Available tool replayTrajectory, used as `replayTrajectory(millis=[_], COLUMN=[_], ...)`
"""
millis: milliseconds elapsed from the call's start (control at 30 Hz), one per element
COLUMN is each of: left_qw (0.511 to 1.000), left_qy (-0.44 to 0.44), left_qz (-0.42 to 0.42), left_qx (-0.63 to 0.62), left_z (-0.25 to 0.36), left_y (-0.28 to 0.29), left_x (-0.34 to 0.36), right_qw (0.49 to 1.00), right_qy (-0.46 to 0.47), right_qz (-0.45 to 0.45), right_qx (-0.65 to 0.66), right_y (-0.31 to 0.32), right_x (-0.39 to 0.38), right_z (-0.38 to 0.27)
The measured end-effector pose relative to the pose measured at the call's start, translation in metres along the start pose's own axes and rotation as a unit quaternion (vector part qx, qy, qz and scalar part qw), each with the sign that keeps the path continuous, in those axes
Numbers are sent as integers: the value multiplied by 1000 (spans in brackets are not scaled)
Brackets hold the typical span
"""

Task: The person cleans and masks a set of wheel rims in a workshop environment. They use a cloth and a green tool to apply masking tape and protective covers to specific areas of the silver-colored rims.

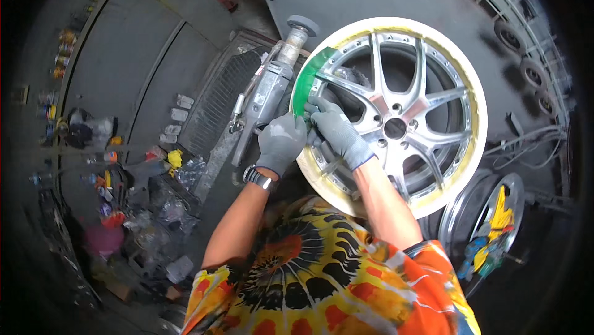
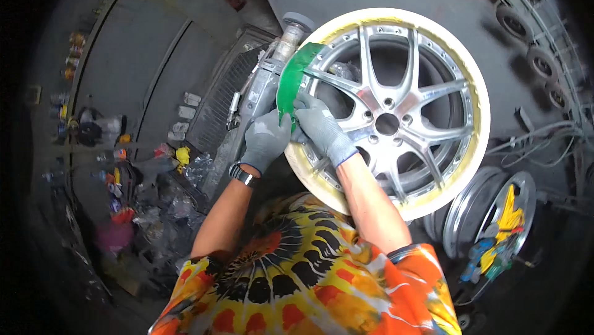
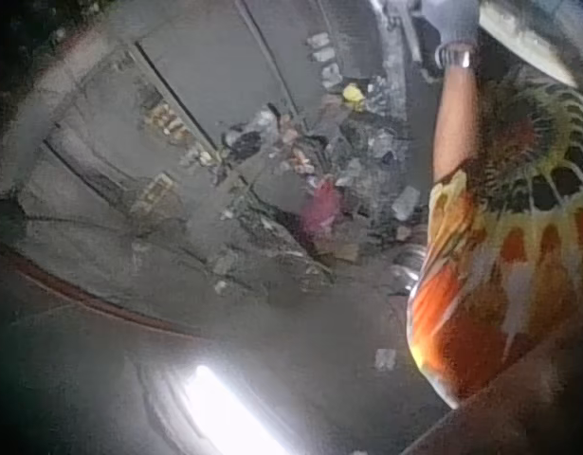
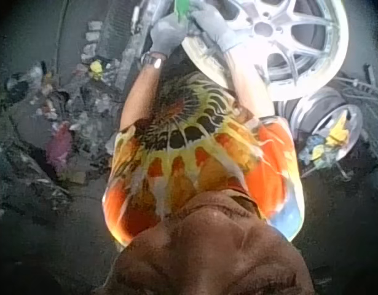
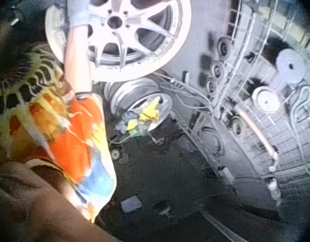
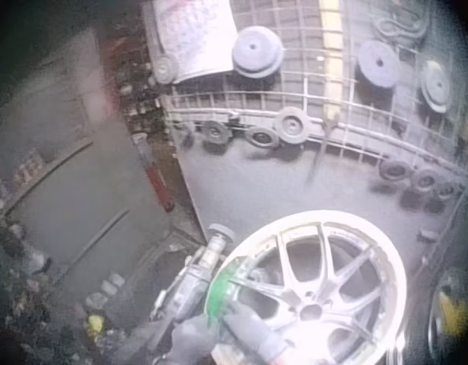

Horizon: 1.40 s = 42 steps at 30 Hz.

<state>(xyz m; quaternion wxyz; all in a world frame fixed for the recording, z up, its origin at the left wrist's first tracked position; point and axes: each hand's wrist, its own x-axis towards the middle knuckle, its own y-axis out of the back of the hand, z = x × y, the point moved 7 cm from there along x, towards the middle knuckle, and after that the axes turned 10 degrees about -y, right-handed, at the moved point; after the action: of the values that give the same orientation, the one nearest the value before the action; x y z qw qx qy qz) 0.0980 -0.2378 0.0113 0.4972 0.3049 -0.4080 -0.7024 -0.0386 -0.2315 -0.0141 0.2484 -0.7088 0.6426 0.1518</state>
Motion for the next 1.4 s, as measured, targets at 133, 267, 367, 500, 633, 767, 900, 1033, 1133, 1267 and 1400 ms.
replayTrajectory(millis=[133,267,367,500,633,767,900,1033,1133,1267,1400], left_qw=[1000,999,999,996,976,975,993,981,982,973,959], left_qy=[3,17,6,-26,-168,-202,-49,-80,-62,-25,-60], left_qz=[-29,-17,45,79,137,76,59,152,174,183,235], left_qx=[6,24,21,26,9,57,-91,-86,-49,-137,-147], left_z=[1,3,6,6,25,32,6,11,22,20,12], left_y=[1,9,15,12,21,25,21,31,40,42,51], left_x=[2,3,5,7,4,-1,-4,-17,-21,-32,-42], right_qw=[1000,996,994,996,981,947,932,680,466,587,488], right_qy=[-20,5,80,59,134,243,224,138,-137,-262,-197], right_qz=[5,52,39,66,117,150,258,711,826,683,688], right_qx=[9,66,70,-17,-76,-146,-119,-118,-287,-348,-499], right_y=[3,9,0,1,2,24,136,262,305,362,390], right_x=[9,12,1,0,-15,-92,-230,-436,-548,-567,-568], right_z=[-14,-31,-33,-27,-31,-21,19,89,156,255,282])
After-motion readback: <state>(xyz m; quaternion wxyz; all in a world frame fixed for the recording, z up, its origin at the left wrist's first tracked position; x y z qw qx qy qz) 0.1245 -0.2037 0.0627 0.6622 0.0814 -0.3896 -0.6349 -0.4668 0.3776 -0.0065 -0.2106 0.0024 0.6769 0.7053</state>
